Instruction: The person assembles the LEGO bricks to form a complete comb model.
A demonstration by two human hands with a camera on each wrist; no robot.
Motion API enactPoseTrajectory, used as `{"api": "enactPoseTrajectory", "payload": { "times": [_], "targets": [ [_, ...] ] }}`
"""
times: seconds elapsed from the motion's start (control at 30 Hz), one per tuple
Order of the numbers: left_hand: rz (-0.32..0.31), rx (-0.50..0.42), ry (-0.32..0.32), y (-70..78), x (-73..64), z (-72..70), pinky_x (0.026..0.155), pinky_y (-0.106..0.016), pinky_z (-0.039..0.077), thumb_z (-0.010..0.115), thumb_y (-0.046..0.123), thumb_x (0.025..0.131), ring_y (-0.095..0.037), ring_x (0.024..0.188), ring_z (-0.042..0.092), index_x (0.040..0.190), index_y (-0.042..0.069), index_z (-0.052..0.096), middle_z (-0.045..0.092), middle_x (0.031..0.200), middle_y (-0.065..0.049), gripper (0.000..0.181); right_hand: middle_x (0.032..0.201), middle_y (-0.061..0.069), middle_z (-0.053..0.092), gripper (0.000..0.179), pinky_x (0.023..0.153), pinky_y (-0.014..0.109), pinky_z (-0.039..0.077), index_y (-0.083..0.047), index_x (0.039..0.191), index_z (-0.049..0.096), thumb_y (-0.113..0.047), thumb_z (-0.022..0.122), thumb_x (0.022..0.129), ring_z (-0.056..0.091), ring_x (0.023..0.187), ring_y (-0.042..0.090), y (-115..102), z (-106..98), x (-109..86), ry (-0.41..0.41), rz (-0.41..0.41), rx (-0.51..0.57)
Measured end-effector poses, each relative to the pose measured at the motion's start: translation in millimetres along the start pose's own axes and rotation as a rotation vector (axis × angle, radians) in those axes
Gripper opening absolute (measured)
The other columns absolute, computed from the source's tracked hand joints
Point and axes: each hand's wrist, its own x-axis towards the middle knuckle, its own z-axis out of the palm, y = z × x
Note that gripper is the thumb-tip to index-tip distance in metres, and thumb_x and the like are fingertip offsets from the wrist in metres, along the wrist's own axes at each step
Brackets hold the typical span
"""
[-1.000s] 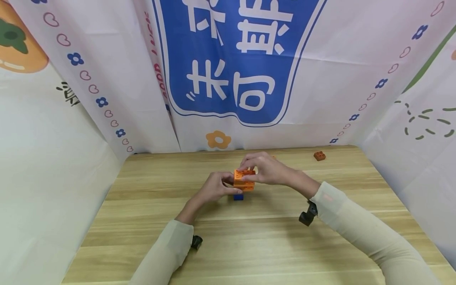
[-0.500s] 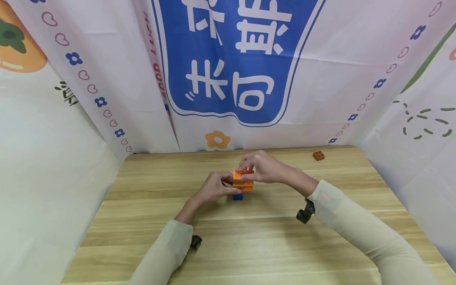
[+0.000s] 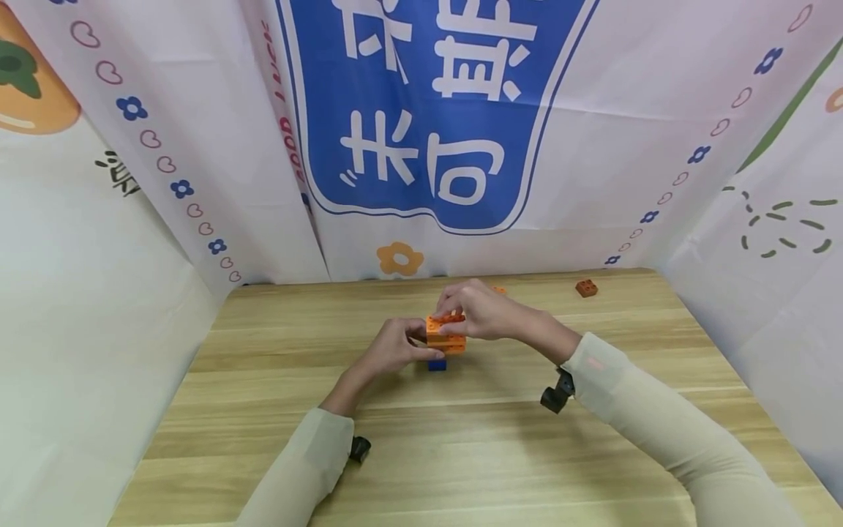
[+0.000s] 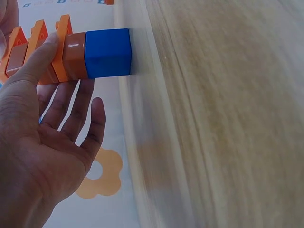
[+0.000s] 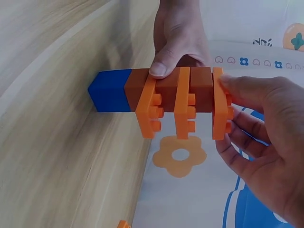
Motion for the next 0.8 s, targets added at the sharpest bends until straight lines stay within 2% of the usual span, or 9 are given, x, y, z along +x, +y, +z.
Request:
{"api": "enactPoseTrajectory", "payload": {
  "times": [0.3,0.8],
  "targets": [
    [0.019,-0.007,0.002,-2.7,0.0,1.2,0.082,-0.03,0.062,0.09,0.025,0.088,-0.013,0.09,0.072,0.102,0.012,0.078,0.079,0.1,0.001,0.023,0.105,0.007,0.076,0.022,0.084,0.03,0.061,-0.002,0.111,0.082,-0.009,0.084,0.091,0.073,0.096,0.019,-1.4,3.9,-5.5,0.012,0.022,-0.01],
    [0.02,-0.011,-0.006,-4.2,0.7,1.0,0.084,-0.032,0.062,0.09,0.024,0.088,-0.014,0.092,0.072,0.105,0.012,0.078,0.078,0.102,0.001,0.024,0.105,0.005,0.077,0.024,0.079,0.028,0.061,-0.005,0.115,0.082,-0.012,0.084,0.092,0.071,0.091,0.015,1.3,7.5,-9.3,0.034,0.037,0.009]
  ]
}}
